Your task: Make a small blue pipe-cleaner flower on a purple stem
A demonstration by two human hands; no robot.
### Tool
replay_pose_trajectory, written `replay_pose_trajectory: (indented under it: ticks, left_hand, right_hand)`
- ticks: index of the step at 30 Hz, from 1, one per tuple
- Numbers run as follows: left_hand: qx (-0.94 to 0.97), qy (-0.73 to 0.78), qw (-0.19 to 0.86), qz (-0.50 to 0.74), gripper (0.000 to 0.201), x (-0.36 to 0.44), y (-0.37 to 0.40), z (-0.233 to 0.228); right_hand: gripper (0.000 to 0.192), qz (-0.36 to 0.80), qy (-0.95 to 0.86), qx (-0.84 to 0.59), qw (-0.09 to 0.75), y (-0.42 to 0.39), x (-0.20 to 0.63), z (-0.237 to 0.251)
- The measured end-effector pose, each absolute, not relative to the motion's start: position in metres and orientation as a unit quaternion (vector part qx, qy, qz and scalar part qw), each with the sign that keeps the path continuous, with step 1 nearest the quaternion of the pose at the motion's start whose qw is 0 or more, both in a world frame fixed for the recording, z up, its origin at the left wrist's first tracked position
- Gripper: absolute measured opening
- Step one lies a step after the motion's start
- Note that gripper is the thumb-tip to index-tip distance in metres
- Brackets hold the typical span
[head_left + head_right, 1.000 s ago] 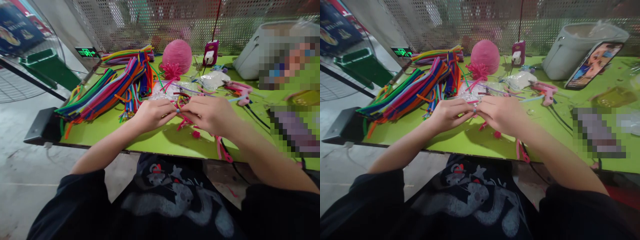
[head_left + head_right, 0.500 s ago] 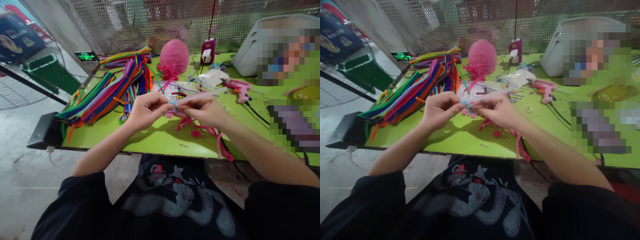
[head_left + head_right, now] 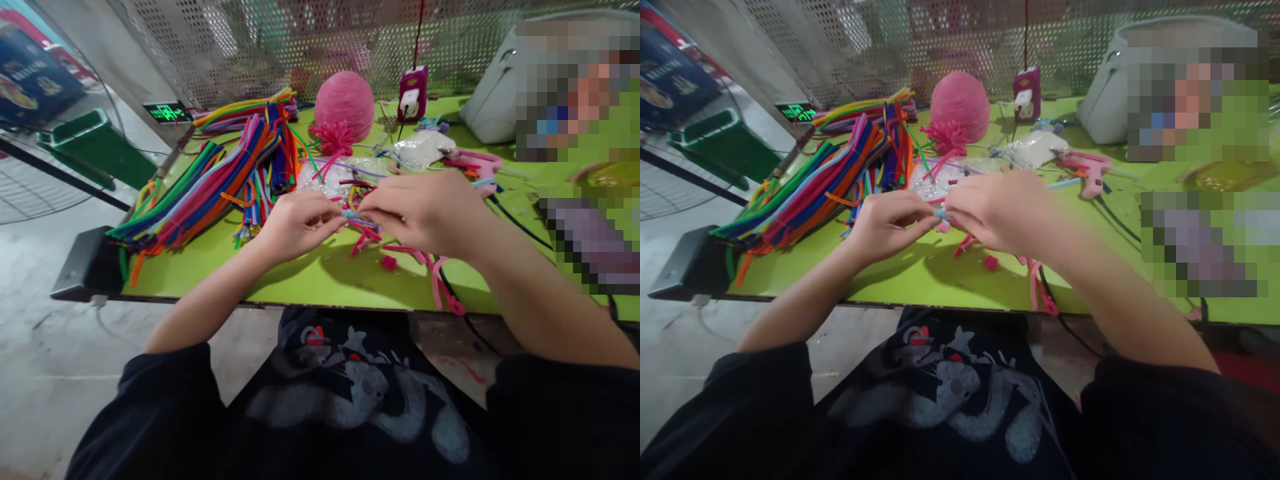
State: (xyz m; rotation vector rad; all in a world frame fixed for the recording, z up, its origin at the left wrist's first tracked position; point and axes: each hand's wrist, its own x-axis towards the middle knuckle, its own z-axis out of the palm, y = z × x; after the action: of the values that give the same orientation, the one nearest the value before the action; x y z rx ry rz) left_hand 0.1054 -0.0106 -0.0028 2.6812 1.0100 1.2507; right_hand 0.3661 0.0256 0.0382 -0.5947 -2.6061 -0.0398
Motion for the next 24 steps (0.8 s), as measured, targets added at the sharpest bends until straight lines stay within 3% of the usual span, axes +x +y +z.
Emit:
replay_pose_trajectory:
  ticks: [4,9,14,16,18,21,24]
  left_hand:
    - [0.885,0.271,0.021,0.378,0.013,0.105,-0.013,0.001]
    - [0.863,0.249,0.123,0.423,0.010,0.103,-0.017,0.010]
    - [0.766,0.347,0.210,0.498,0.037,0.103,-0.018,0.011]
    - [0.731,0.382,0.220,0.520,0.046,0.104,-0.016,0.010]
    - [0.713,0.407,0.211,0.531,0.050,0.104,-0.014,0.009]
    - [0.714,0.435,0.165,0.524,0.045,0.103,-0.012,0.006]
    - [0.742,0.446,0.100,0.490,0.027,0.102,-0.012,0.003]
  right_hand:
    - [0.024,0.196,-0.939,-0.183,0.216,0.053,0.372,0.045]
    - [0.029,0.461,-0.849,-0.169,0.195,0.069,0.365,0.031]
    - [0.034,0.567,-0.749,-0.215,0.268,0.041,0.341,0.008]
    - [0.028,0.491,-0.762,-0.250,0.340,0.025,0.335,0.003]
    - [0.028,0.311,-0.832,-0.267,0.373,0.011,0.333,0.002]
    - [0.033,0.031,-0.900,-0.263,0.345,0.001,0.339,0.007]
    - [0.035,-0.101,-0.925,-0.242,0.276,0.000,0.348,0.017]
